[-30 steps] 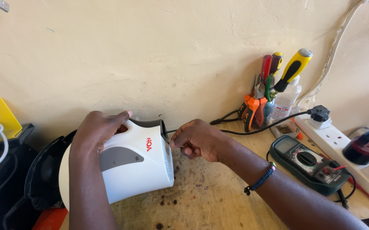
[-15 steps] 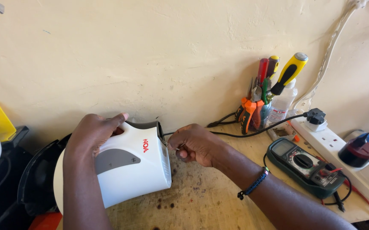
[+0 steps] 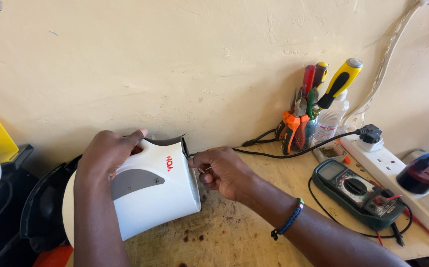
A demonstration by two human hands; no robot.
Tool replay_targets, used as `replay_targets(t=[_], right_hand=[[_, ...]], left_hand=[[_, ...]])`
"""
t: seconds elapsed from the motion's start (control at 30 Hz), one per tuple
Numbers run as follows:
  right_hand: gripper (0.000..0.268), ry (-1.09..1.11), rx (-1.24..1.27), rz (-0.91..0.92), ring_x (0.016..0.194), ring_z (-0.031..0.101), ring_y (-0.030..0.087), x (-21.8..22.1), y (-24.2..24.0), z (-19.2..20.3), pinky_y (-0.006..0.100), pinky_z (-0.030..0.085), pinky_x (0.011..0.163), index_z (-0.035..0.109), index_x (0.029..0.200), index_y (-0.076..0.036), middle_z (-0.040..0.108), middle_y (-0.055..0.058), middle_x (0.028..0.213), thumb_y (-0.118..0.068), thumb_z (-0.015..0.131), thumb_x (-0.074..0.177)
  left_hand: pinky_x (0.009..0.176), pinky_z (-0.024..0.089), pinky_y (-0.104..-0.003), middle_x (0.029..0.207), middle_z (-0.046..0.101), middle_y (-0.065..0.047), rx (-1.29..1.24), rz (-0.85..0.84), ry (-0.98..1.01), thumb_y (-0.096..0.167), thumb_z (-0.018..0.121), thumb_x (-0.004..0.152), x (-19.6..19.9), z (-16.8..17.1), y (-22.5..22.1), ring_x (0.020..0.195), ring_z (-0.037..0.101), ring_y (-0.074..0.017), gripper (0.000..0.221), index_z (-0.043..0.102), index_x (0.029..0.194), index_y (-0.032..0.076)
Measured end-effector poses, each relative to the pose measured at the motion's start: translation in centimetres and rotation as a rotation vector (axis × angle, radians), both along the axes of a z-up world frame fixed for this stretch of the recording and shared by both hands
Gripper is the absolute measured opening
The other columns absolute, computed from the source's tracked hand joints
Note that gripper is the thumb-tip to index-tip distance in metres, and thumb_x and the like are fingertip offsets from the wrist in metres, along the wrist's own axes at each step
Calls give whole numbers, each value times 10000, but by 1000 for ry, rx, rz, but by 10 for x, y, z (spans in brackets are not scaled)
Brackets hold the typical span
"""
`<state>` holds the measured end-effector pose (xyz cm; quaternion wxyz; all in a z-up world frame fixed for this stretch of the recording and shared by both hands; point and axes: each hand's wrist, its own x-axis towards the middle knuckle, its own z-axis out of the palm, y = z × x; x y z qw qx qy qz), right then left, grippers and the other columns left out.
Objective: Disassembling an electric kettle by removing screws and prying off the handle and outer casing
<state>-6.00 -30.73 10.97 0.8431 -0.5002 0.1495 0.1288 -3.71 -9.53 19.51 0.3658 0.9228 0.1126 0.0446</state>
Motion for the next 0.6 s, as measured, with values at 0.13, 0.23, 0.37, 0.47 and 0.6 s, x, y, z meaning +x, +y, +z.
replay_targets(t=[0.13,0.23,0.37,0.47,0.6], right_hand=[[175,10,28,-30,463,470,130,2,10,-10,218,276,443,631,822,-35,432,60,659,44,783,786],[112,1,27,-50,468,476,122,2,14,-14,202,272,459,661,902,-7,434,39,662,23,749,841],[79,-5,25,-81,482,472,121,0,14,-12,211,289,454,679,952,7,462,51,693,31,730,897],[65,-37,-7,-60,482,476,123,-3,8,-9,212,295,450,680,966,21,459,58,700,41,715,914],[71,-106,-92,40,465,477,125,-4,-6,2,202,273,433,670,937,27,448,68,696,64,724,910]], left_hand=[[805,529,-528,879,780,-234,30,9,-8,399,714,965,-3,3,-3,860,764,-455,447,866,831,0],[797,535,-532,879,764,-231,94,24,-5,442,725,970,-3,1,-4,874,763,-452,495,856,895,-29],[818,524,-515,917,774,-242,105,8,4,417,691,1004,-7,7,-8,884,766,-460,474,858,927,-20],[832,522,-514,969,780,-254,104,-4,35,419,678,1012,-6,7,-7,930,767,-472,483,858,968,-26],[823,520,-535,978,782,-268,67,-4,37,414,687,993,0,1,-4,937,766,-491,478,851,964,-34]])
